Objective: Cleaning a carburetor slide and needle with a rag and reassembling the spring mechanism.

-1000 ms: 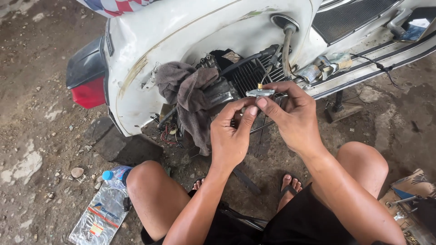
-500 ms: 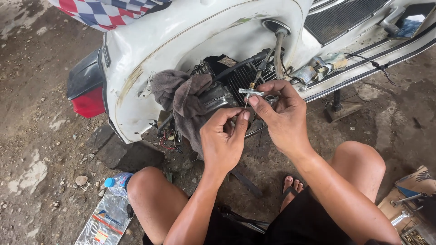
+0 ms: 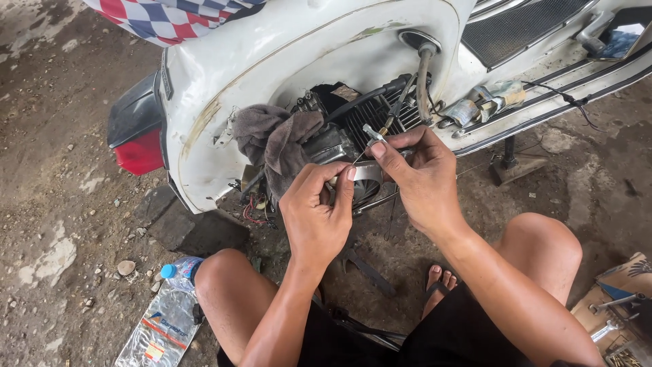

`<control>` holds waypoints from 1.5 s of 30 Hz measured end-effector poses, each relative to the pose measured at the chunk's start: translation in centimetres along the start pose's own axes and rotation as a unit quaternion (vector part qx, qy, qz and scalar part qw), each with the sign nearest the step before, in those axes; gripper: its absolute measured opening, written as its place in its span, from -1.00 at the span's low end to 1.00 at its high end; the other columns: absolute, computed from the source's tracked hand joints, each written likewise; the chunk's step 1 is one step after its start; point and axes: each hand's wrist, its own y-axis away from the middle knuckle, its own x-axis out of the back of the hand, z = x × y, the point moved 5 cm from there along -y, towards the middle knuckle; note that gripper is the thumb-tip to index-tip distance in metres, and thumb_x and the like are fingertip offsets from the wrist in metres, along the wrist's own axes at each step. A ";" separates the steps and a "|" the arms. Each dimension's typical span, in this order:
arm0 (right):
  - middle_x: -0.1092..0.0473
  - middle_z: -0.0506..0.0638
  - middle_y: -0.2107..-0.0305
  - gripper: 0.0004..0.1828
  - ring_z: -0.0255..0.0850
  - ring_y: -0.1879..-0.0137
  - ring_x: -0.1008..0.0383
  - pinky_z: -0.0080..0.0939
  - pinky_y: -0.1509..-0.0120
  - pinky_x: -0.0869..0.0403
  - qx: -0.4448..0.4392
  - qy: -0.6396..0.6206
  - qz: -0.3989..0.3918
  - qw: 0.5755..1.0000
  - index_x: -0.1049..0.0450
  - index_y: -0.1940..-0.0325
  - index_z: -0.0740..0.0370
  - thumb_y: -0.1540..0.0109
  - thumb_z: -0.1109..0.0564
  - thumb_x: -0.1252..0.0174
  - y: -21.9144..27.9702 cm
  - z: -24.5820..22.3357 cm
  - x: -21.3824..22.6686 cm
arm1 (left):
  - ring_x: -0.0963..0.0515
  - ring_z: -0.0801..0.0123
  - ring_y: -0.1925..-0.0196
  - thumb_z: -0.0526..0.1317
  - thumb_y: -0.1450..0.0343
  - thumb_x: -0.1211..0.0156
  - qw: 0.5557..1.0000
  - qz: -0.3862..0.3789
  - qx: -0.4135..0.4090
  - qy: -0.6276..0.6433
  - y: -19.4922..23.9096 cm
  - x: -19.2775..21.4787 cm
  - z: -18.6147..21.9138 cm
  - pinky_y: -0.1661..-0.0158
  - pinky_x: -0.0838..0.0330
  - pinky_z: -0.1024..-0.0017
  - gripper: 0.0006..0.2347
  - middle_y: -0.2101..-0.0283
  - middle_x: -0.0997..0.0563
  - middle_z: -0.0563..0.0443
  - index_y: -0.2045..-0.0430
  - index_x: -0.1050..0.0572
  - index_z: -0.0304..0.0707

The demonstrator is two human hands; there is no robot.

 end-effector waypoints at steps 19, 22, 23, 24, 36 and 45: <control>-0.48 0.26 0.00 -0.42 0.13 0.29 -0.57 0.00 0.37 -0.59 0.387 0.337 -0.296 0.806 -0.45 -0.33 0.10 -0.21 0.19 -0.36 -4.1 -5.7 -2.7 | -0.52 0.30 0.58 -0.31 -0.53 -0.16 0.994 -0.075 -0.056 -0.047 -2.4 1.7 1.2 0.61 -0.38 0.40 -0.92 0.47 -0.54 -0.05 0.28 -0.60 -0.26; -0.53 0.14 0.11 -0.55 0.08 0.47 -0.53 -0.03 0.52 -0.50 0.385 0.326 -0.291 0.813 -0.54 -0.18 0.08 -0.19 0.22 -0.35 -4.5 -6.2 -3.0 | -0.55 0.25 0.56 -0.32 -0.53 -0.17 0.994 -0.081 -0.055 -0.049 -2.8 1.7 1.4 0.60 -0.39 0.39 -0.93 0.46 -0.54 -0.06 0.29 -0.60 -0.27; -0.53 0.09 0.15 -0.62 0.05 0.49 -0.50 -0.08 0.54 -0.45 0.389 0.308 -0.278 0.823 -0.58 -0.12 0.07 -0.20 0.21 -0.32 -4.8 -6.2 -3.1 | -0.57 0.22 0.56 -0.32 -0.52 -0.17 0.994 -0.081 -0.054 -0.050 -2.9 1.8 1.5 0.61 -0.38 0.38 -0.92 0.47 -0.54 -0.07 0.30 -0.60 -0.28; -0.53 0.09 0.15 -0.62 0.05 0.49 -0.50 -0.08 0.54 -0.45 0.392 0.305 -0.279 0.822 -0.58 -0.12 0.07 -0.20 0.21 -0.32 -5.0 -5.8 -3.0 | -0.57 0.22 0.56 -0.32 -0.52 -0.17 0.994 -0.077 -0.056 -0.052 -3.0 1.8 1.3 0.61 -0.38 0.38 -0.92 0.47 -0.54 -0.07 0.30 -0.60 -0.28; -0.34 0.02 0.26 -0.65 -0.19 0.71 -0.21 -0.21 0.65 -0.33 0.395 0.322 -0.308 0.803 -0.63 -0.05 -0.10 -0.19 0.15 -0.21 -5.7 -4.4 -2.4 | -0.52 0.35 0.62 -0.31 -0.48 -0.22 0.995 -0.084 -0.037 -0.030 -3.8 1.5 0.6 0.62 -0.37 0.42 -0.93 0.53 -0.54 -0.01 0.36 -0.64 -0.21; -0.34 0.08 0.22 -0.63 -0.19 0.26 -0.41 -0.23 0.11 -0.43 0.427 0.308 -0.351 0.774 -0.43 -0.14 0.09 -0.27 0.15 -0.33 -5.6 -4.1 -2.0 | -0.36 0.52 0.59 -0.21 -0.51 -0.15 0.990 -0.118 -0.028 -0.071 -3.3 1.4 0.7 0.56 -0.21 0.51 -0.87 0.36 -0.57 0.08 0.33 -0.60 -0.23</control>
